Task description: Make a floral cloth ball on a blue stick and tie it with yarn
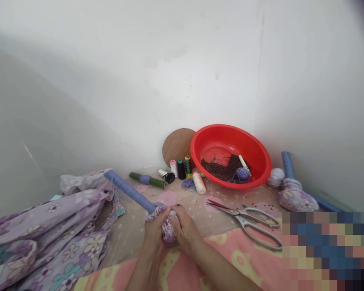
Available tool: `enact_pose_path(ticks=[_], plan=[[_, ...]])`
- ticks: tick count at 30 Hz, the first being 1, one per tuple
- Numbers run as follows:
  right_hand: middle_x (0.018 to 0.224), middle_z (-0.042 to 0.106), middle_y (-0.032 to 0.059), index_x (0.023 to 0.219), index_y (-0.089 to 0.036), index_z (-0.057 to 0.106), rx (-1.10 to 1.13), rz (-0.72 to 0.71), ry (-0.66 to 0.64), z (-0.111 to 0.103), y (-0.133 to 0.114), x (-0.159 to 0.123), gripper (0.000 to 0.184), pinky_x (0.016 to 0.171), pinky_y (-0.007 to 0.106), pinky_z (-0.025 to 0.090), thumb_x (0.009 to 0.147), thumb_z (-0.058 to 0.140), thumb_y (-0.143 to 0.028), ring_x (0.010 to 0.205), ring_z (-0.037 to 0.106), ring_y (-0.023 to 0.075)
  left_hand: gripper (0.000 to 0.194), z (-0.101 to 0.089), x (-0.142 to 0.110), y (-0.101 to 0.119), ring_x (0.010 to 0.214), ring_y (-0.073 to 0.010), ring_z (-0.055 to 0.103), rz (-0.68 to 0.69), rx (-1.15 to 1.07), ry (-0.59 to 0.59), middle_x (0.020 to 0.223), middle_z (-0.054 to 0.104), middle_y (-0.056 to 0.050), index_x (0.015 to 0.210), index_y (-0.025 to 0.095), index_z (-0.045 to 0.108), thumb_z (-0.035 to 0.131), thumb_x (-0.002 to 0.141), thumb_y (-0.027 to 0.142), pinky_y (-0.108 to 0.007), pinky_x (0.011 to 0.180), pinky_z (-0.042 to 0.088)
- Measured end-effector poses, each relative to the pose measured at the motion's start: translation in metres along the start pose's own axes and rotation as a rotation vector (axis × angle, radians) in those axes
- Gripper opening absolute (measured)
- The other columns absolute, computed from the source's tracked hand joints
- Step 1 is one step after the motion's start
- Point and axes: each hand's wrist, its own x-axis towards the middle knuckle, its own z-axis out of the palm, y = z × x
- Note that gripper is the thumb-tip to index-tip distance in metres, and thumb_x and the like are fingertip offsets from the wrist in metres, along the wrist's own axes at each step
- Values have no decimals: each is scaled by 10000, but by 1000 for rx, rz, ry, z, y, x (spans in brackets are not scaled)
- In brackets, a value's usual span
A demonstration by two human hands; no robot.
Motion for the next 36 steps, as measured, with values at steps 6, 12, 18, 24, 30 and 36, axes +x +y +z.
enact_pose_path(ticks=[6,12,18,24,30,36], plan=[[994,513,75,1108,-185,446,-79,-15,-40,1,2,-1,300,814,298,384,831,333,-196,930,482,170,276,-3,-1,0,620,-162,624,0,41,-63,664,666,-47,768,99,639,709,512,172,-216,549,487],[930,494,74,1052,-161,463,-113,-17,-102,1,0,-1,274,764,300,403,801,411,-258,857,481,176,297,-1,-2,1,687,-175,628,-15,51,-8,751,676,-66,774,102,652,720,489,152,-224,589,500],[968,485,105,1040,-147,478,-205,-10,-112,4,-4,-2,265,779,333,398,803,380,-213,885,470,195,302,-6,1,1,695,-180,630,-61,63,-26,734,679,-70,764,100,657,724,470,125,-202,550,494],[1047,501,89,1086,-170,459,24,82,-68,4,-1,-6,309,874,343,343,806,385,-277,994,450,200,276,-8,-2,1,651,-175,629,-38,24,-62,722,677,-71,775,95,646,709,508,127,-222,555,492],[1096,516,81,1110,-192,454,620,417,31,7,15,-1,437,812,334,396,780,391,-471,999,478,201,97,-13,11,3,540,-157,608,-166,-208,-67,605,658,-42,649,106,612,647,560,124,-258,532,490],[1076,542,71,1047,-202,514,801,393,82,15,27,0,422,802,335,408,784,375,-501,982,498,192,73,-10,9,9,518,-153,593,-262,-296,-61,556,627,-26,593,131,566,609,610,188,-273,547,483]])
